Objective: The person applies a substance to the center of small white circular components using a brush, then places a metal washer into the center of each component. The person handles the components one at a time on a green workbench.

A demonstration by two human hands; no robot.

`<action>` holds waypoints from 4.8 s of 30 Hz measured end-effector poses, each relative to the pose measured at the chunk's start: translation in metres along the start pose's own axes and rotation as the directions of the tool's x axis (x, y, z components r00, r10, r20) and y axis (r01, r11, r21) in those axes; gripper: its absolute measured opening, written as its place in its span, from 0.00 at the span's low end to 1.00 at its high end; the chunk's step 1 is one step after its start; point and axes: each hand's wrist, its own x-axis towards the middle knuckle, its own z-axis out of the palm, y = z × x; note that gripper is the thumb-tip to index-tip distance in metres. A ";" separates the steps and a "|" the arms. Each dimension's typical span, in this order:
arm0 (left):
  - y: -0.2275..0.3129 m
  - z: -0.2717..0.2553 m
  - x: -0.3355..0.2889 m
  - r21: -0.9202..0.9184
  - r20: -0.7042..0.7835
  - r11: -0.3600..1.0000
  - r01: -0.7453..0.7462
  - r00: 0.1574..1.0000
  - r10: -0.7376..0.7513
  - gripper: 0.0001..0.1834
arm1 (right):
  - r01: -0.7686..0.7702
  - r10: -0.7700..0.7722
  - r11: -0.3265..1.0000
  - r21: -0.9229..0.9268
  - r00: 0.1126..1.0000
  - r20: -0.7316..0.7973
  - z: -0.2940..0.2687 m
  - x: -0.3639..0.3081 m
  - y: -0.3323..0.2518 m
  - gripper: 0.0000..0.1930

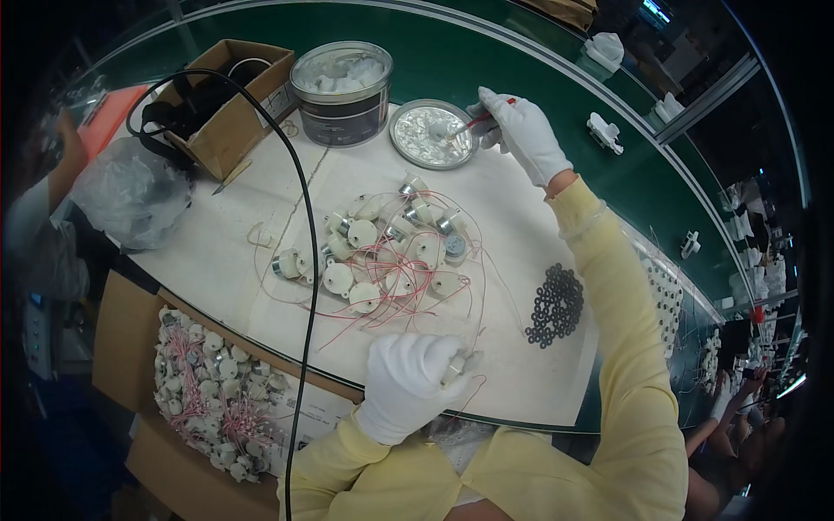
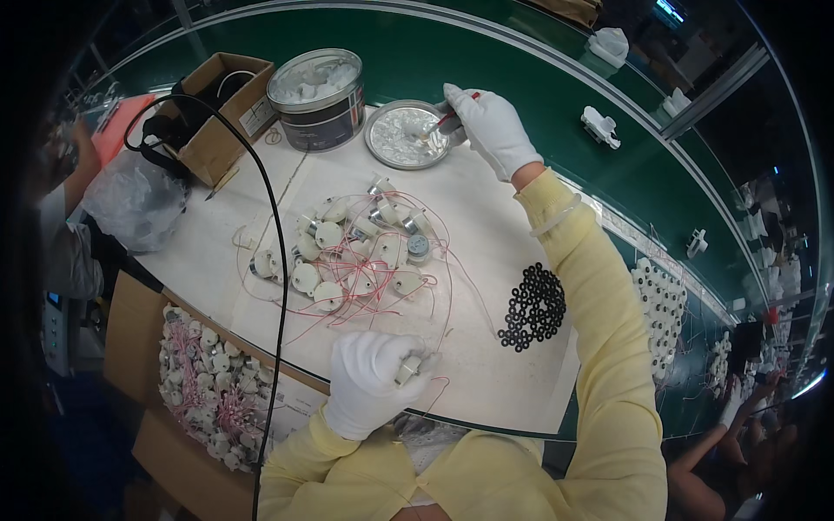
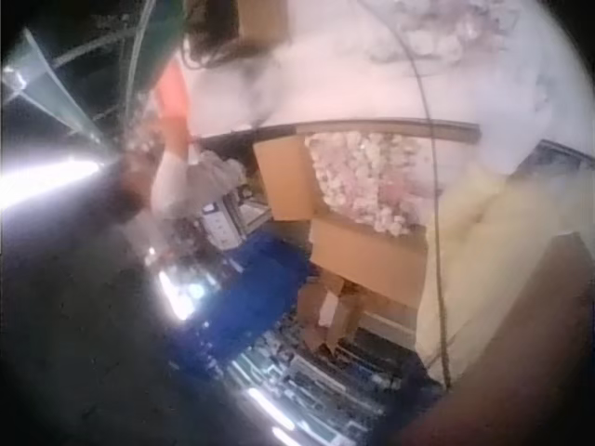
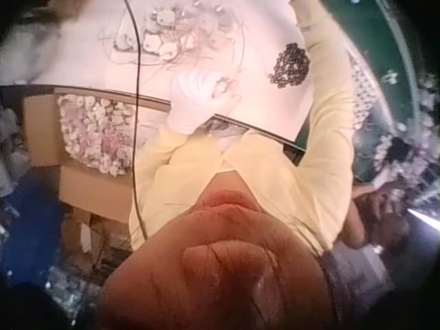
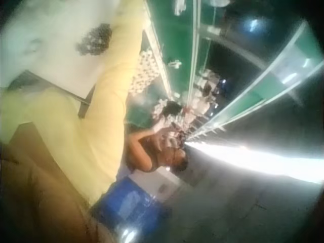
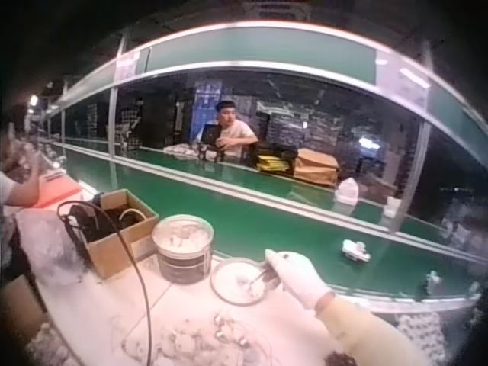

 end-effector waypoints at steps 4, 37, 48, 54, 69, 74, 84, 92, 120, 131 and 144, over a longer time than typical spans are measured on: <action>-0.001 -0.003 0.000 0.003 0.008 1.000 0.000 1.000 0.000 0.16 | 0.044 -0.044 0.999 -0.023 0.998 -0.040 0.016 -0.002 -0.001 0.24; 0.002 0.000 0.000 0.014 -0.012 1.000 -0.007 1.000 0.008 0.15 | 0.067 -0.073 0.991 -0.115 0.996 -0.052 0.021 -0.001 -0.015 0.22; 0.003 -0.002 -0.003 0.030 0.004 1.000 0.000 1.000 0.000 0.17 | -0.093 0.073 0.975 0.204 0.992 0.105 -0.041 -0.035 -0.021 0.22; 0.007 0.000 0.002 0.043 0.045 0.999 0.003 0.999 -0.005 0.18 | -0.053 0.032 0.932 0.359 0.997 0.064 -0.127 -0.113 -0.024 0.20; 0.008 0.002 -0.020 -0.105 0.216 0.882 0.459 0.877 -0.430 0.08 | -0.167 0.228 0.971 0.171 0.859 -0.458 -0.312 -0.262 0.080 0.20; 0.004 0.009 -0.026 -0.180 0.146 0.845 0.503 0.863 -0.483 0.08 | -0.211 0.215 0.975 0.068 0.829 -0.516 -0.304 -0.266 0.103 0.18; 0.000 0.012 -0.028 -0.029 0.075 0.918 0.395 0.917 -0.392 0.08 | -0.222 0.208 0.975 0.029 0.852 -0.481 -0.301 -0.259 0.116 0.15; -0.001 0.008 -0.029 -0.020 0.106 0.888 0.460 0.884 -0.456 0.08 | -0.246 0.227 0.969 0.023 0.848 -0.480 -0.296 -0.259 0.117 0.17; -0.002 0.010 -0.030 0.023 0.069 0.920 0.390 0.918 -0.391 0.09 | -0.264 0.257 0.963 0.058 0.827 -0.500 -0.301 -0.264 0.128 0.18; -0.004 0.007 -0.032 0.007 0.085 0.894 0.449 0.890 -0.448 0.10 | -0.275 0.269 0.959 0.064 0.819 -0.506 -0.302 -0.268 0.129 0.17; -0.003 0.008 -0.030 -0.020 0.089 0.884 0.467 0.881 -0.464 0.11 | -0.244 0.249 0.966 0.086 0.782 -0.572 -0.316 -0.272 0.128 0.18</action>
